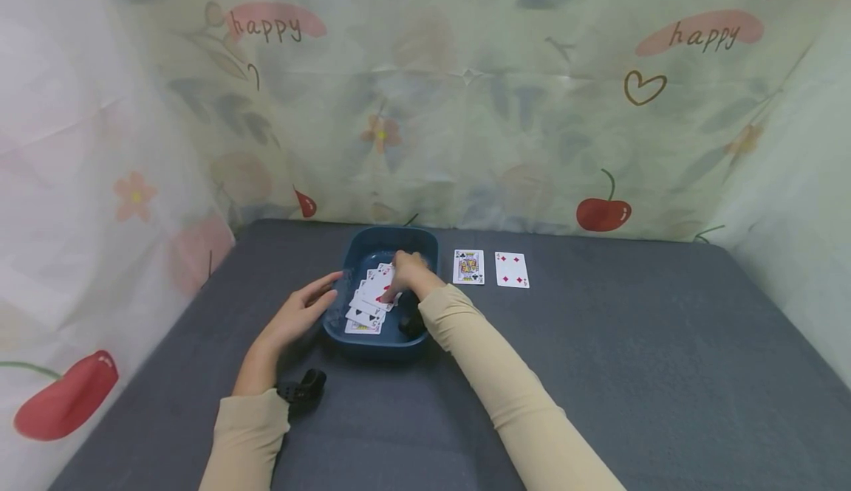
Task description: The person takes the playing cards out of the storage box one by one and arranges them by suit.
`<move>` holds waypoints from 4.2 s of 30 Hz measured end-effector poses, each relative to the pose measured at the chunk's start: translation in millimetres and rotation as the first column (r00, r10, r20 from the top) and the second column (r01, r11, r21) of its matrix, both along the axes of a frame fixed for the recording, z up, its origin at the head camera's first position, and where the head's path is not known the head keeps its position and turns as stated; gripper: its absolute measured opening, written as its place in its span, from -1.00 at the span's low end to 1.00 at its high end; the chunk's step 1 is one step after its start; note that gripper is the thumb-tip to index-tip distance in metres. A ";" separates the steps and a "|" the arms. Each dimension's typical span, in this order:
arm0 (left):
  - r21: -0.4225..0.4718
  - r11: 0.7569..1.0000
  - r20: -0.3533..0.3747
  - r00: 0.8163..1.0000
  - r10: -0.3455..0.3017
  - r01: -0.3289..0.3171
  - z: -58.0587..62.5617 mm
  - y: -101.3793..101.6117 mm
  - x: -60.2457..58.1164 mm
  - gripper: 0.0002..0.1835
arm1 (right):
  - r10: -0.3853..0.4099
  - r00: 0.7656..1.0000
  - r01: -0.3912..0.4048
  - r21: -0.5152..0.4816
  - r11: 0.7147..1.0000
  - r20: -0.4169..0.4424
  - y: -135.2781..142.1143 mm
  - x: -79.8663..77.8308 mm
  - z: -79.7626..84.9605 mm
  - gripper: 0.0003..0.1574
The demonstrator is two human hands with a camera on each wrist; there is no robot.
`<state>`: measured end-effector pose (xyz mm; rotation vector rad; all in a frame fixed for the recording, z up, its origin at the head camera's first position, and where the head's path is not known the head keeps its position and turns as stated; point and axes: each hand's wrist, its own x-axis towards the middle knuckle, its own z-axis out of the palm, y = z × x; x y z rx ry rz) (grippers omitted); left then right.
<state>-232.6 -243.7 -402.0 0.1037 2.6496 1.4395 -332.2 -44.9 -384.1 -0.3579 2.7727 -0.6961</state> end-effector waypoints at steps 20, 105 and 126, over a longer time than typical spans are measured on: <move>0.015 1.000 -0.006 1.000 -0.011 0.011 3.8 1.5 1.0 -0.42 | 0.018 1.000 -0.017 -0.171 0.985 0.005 -1.8 -2.9 0.2 -0.24; -0.002 1.000 -0.029 1.000 -0.001 0.001 3.9 3.3 2.2 -0.44 | -0.231 0.973 0.200 -0.526 0.827 0.006 225.2 -7.8 9.7 -0.46; 0.018 1.000 0.001 1.000 0.007 -0.007 2.4 3.6 1.6 -0.44 | -0.392 0.918 0.383 -0.394 0.836 0.061 282.0 -18.0 -18.1 -0.42</move>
